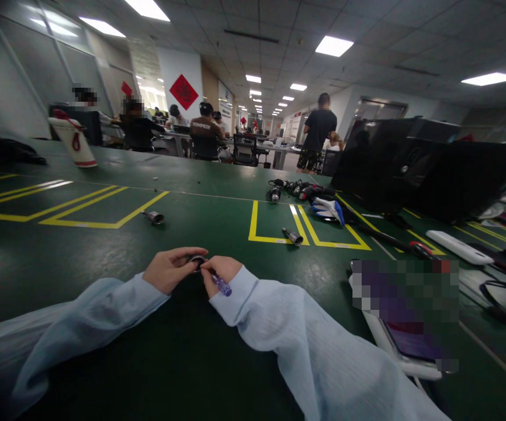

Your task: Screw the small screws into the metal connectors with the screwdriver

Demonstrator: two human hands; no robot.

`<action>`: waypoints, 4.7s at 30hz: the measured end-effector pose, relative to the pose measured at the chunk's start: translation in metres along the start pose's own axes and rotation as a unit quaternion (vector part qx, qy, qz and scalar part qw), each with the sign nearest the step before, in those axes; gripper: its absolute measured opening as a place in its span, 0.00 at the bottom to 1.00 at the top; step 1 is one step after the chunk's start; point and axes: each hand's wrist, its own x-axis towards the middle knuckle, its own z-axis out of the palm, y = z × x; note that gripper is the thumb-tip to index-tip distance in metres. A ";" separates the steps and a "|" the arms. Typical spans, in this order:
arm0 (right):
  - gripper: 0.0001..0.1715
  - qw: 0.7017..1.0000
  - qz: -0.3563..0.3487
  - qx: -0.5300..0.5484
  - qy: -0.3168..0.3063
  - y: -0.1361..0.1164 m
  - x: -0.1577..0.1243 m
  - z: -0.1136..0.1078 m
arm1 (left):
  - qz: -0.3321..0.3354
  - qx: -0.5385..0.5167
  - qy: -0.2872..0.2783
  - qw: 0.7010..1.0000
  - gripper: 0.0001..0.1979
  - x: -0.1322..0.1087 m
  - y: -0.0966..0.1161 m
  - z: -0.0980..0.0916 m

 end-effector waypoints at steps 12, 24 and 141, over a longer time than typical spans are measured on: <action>0.09 0.999 -0.006 -0.040 0.016 -0.002 -0.001 0.002 | 0.011 0.025 -0.001 1.000 0.19 0.000 -0.001 -0.001; 0.05 0.832 0.294 0.460 -0.100 0.010 0.013 -0.013 | -0.022 0.012 -0.013 1.000 0.16 0.006 -0.008 -0.002; 0.08 0.996 -0.081 0.006 0.048 0.010 0.004 0.002 | 0.016 -0.055 0.045 0.997 0.13 -0.002 0.004 0.002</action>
